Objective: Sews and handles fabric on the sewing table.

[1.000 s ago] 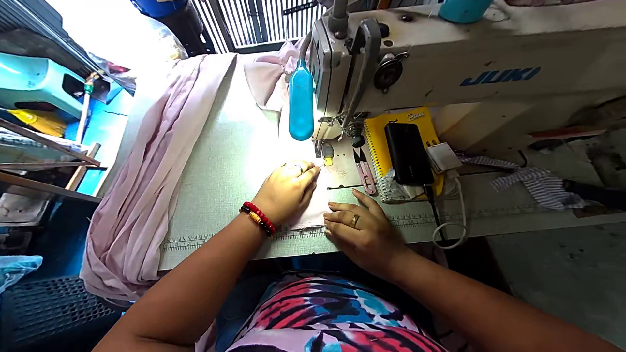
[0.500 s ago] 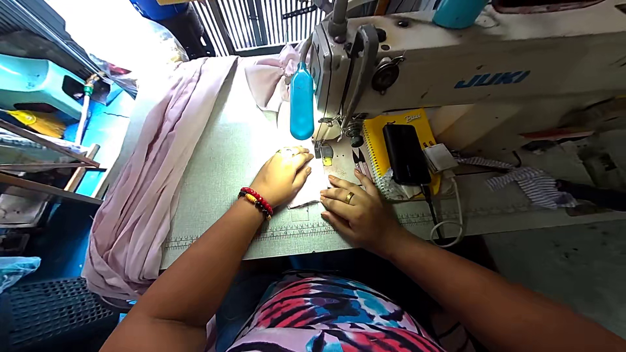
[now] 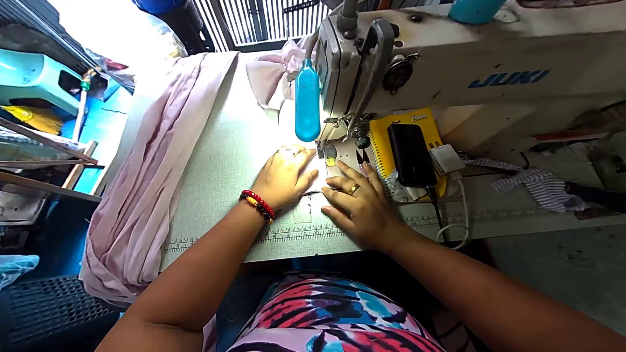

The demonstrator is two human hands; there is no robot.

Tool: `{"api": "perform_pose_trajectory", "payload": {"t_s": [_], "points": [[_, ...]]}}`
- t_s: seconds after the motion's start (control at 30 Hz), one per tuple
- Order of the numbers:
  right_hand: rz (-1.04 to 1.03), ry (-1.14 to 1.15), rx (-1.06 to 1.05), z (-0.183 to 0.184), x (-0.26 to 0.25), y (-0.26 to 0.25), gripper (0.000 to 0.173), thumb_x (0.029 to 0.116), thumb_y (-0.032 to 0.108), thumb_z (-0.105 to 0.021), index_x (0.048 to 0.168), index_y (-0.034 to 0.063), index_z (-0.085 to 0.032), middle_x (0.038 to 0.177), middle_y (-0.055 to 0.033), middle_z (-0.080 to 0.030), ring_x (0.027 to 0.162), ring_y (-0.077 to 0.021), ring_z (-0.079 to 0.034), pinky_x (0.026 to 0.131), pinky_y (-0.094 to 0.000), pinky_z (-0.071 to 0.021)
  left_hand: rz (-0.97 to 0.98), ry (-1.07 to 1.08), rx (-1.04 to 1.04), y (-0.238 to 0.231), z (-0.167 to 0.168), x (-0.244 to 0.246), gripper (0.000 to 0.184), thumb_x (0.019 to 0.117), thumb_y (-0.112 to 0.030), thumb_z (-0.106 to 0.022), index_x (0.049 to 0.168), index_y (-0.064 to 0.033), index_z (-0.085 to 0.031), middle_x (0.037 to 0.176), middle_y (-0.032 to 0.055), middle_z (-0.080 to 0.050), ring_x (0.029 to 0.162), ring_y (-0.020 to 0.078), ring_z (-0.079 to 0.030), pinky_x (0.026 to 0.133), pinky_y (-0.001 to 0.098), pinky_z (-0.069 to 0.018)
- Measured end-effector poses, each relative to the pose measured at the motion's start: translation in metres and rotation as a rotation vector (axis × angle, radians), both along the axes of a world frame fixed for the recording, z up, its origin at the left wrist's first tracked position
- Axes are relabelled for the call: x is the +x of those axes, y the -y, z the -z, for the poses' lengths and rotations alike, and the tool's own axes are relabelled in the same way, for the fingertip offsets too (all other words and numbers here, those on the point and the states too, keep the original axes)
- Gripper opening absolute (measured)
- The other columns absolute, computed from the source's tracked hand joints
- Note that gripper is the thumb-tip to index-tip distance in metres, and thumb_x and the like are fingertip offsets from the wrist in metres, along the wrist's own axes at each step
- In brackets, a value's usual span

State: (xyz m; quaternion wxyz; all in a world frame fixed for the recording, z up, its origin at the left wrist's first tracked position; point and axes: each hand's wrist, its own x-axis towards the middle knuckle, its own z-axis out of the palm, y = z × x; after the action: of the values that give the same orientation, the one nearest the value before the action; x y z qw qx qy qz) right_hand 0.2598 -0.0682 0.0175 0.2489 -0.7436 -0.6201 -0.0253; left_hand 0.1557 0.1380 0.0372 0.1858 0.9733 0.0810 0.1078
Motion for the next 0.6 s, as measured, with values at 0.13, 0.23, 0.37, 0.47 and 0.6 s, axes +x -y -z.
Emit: {"api": "perform_pose_trajectory", "payload": {"t_s": [0.13, 0.23, 0.37, 0.47, 0.6], "points": [[0.035, 0.007, -0.024, -0.003, 0.005, -0.008, 0.043, 0.1011, 0.046, -0.054, 0.123, 0.0165, -0.076, 0.139, -0.0093, -0.065, 0.150, -0.0346, -0.036, 0.122, -0.0688, -0.0140, -0.006, 0.002, 0.012, -0.003, 0.005, 0.005, 0.057, 0.1028, -0.048, -0.046, 0.140, -0.0084, -0.062, 0.138, 0.0140, -0.063, 0.134, 0.0322, -0.054, 0.112, 0.0501, -0.0414], [0.083, -0.003, -0.066, -0.007, 0.007, -0.015, 0.046, 0.0994, 0.051, -0.054, 0.124, 0.0182, -0.075, 0.142, -0.0118, -0.062, 0.152, -0.0359, -0.034, 0.122, -0.0697, -0.0106, -0.016, -0.004, 0.015, -0.004, 0.006, 0.007, 0.060, 0.1005, -0.051, -0.048, 0.141, -0.0097, -0.062, 0.139, 0.0134, -0.062, 0.135, 0.0315, -0.054, 0.113, 0.0503, -0.0403], [0.141, 0.030, -0.092, -0.007, 0.010, -0.025, 0.051, 0.0980, 0.055, -0.053, 0.126, 0.0186, -0.074, 0.143, -0.0129, -0.061, 0.151, -0.0374, -0.033, 0.122, -0.0702, -0.0091, -0.037, -0.006, 0.001, -0.005, 0.004, 0.013, 0.055, 0.1001, -0.049, -0.048, 0.137, -0.0109, -0.065, 0.136, 0.0125, -0.064, 0.135, 0.0303, -0.054, 0.113, 0.0488, -0.0406], [0.181, 0.030, -0.163, -0.009, 0.010, -0.030, 0.058, 0.0979, 0.060, -0.051, 0.137, 0.0208, -0.068, 0.147, -0.0117, -0.057, 0.153, -0.0359, -0.029, 0.123, -0.0683, -0.0077, -0.068, 0.041, -0.033, -0.005, 0.006, 0.017, 0.046, 0.0981, -0.039, -0.051, 0.130, -0.0109, -0.070, 0.129, 0.0115, -0.068, 0.128, 0.0296, -0.059, 0.108, 0.0481, -0.0442], [0.239, 0.022, -0.211, -0.009, 0.008, -0.031, 0.062, 0.0970, 0.065, -0.049, 0.143, 0.0264, -0.063, 0.153, -0.0094, -0.051, 0.156, -0.0358, -0.022, 0.123, -0.0691, -0.0031, -0.167, 0.020, -0.096, 0.000, 0.006, 0.024, 0.039, 0.0967, -0.038, -0.057, 0.124, -0.0142, -0.073, 0.125, 0.0089, -0.068, 0.127, 0.0276, -0.058, 0.107, 0.0486, -0.0445]]}}
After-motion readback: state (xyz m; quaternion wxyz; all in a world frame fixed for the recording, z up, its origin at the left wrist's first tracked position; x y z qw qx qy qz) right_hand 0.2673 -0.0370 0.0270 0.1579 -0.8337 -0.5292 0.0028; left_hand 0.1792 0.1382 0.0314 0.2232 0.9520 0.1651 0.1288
